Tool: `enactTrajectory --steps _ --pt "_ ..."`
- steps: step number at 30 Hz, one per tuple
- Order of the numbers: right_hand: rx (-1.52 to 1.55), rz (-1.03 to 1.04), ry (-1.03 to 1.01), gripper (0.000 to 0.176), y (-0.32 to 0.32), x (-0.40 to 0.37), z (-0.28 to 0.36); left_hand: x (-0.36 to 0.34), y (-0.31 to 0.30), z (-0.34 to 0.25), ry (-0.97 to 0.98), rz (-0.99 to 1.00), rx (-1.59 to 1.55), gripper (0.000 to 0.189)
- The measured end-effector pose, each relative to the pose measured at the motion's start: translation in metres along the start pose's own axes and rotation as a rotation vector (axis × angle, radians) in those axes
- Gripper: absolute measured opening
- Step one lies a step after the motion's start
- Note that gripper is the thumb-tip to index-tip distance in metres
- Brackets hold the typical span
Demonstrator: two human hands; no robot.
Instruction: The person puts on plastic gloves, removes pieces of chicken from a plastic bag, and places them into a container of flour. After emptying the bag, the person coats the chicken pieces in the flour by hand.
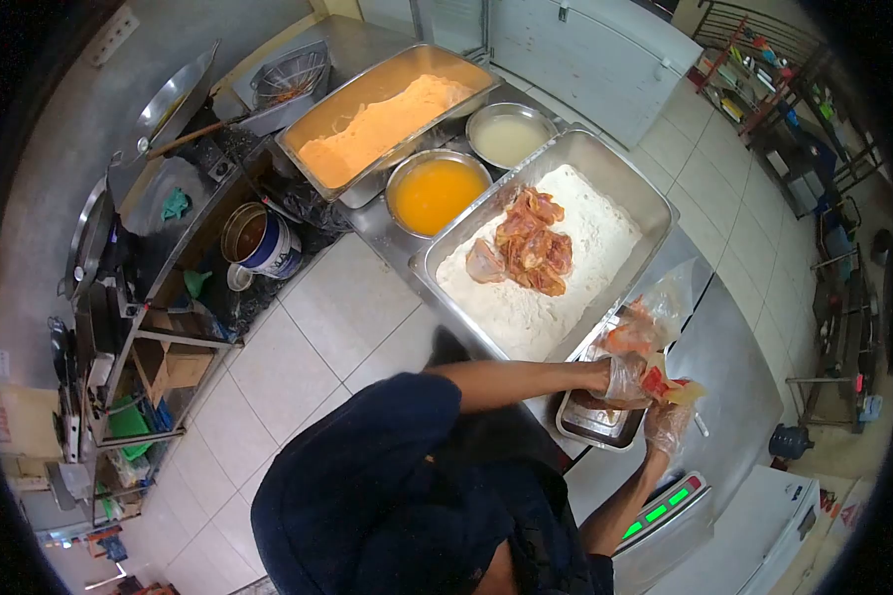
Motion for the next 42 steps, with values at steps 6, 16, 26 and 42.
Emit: enactTrajectory --steps 6,16,26,42 --pt "-0.017 0.005 0.171 0.033 -0.008 -0.003 0.013 0.001 0.022 0.014 -0.054 0.074 -0.016 0.027" --pt "0.192 -0.169 0.280 0.044 -0.012 -0.018 0.002 0.017 -0.003 -0.011 -0.043 -0.075 0.078 0.030" --pt "0.081 -0.401 0.162 0.042 -0.013 -0.010 -0.106 -0.004 0.012 0.024 -0.567 -0.139 -0.075 0.039" --pt "-0.014 0.006 0.421 0.038 0.003 0.046 -0.143 -0.024 -0.001 -0.011 -0.282 0.039 0.143 0.033"
Point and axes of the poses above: each hand's wrist, its own x-axis towards the middle knuckle, its own y-axis out of the palm, z = x × y, the point moved 10 cm from there along x, towards the middle knuckle, and after that the axes turned 7 degrees about x, right-handed, at the moved point
